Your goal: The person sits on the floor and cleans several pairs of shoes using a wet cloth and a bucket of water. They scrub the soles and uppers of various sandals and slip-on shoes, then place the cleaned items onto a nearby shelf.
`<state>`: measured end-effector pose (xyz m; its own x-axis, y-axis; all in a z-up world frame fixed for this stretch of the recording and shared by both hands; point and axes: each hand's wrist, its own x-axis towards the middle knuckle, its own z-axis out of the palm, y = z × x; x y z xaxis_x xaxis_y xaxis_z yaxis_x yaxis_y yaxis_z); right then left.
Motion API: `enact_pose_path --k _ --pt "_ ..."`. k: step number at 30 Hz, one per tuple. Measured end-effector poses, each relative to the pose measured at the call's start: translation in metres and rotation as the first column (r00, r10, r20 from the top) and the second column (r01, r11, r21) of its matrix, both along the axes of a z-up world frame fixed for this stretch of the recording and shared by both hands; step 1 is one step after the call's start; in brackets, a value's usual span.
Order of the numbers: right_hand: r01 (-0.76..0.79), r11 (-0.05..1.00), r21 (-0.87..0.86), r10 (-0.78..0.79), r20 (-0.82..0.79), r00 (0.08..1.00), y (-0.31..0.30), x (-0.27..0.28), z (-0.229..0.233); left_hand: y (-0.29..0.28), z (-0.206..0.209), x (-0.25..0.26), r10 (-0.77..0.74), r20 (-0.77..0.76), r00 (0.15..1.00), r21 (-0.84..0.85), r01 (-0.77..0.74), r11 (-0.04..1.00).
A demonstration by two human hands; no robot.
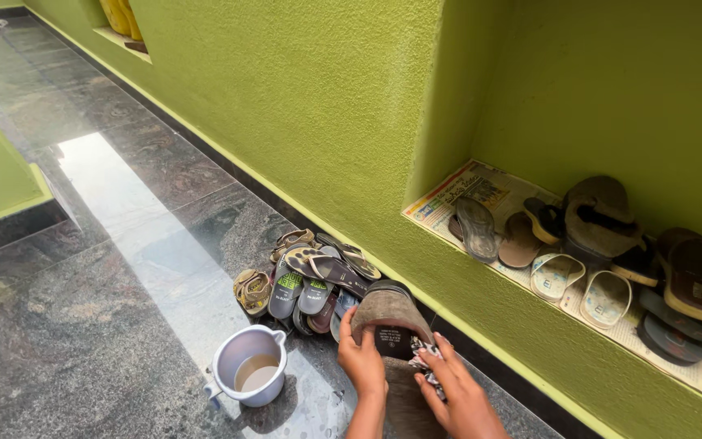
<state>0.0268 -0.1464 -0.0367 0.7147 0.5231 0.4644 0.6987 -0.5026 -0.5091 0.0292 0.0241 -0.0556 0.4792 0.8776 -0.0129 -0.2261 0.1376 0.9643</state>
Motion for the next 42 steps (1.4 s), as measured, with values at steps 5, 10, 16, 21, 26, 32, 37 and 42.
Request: enact_pose_path --k 5,10,16,21,26,32,37,42 --pt "0.038 0.993 0.107 -0.047 0.084 0.995 -0.005 0.017 0.017 -0.018 0.013 0.0 -0.262 0.234 0.936 -0.258 0.32 0.912" --pt "0.094 0.988 0.123 -0.088 -0.048 0.995 -0.015 0.037 0.035 -0.034 0.031 -0.01 -0.46 0.251 0.852 -0.234 0.514 0.825" --pt "0.133 0.981 0.139 -0.105 -0.191 0.976 -0.013 0.03 0.039 -0.034 0.016 -0.01 -0.546 0.276 0.791 -0.258 0.608 0.751" --pt "-0.033 0.993 0.114 0.027 0.049 0.998 -0.007 0.024 0.044 -0.04 -0.014 0.005 -0.296 0.198 0.934 -0.272 0.343 0.899" --pt "0.066 0.996 0.053 -0.065 -0.014 0.998 -0.008 0.025 0.046 -0.012 -0.014 0.002 -0.18 -0.301 0.937 0.158 0.235 0.959" --pt "0.063 0.998 0.032 -0.064 0.05 0.997 -0.011 0.039 0.046 -0.006 0.03 -0.011 -0.116 -0.288 0.951 0.585 0.27 0.765" --pt "0.03 0.999 -0.03 -0.029 0.036 0.999 -0.004 0.043 0.031 0.0 0.036 -0.012 -0.094 -0.685 0.722 0.46 0.529 0.713" --pt "0.014 0.989 -0.147 0.03 0.293 0.956 -0.005 0.059 0.031 -0.002 0.005 -0.003 0.199 -0.349 0.916 0.864 0.232 0.448"
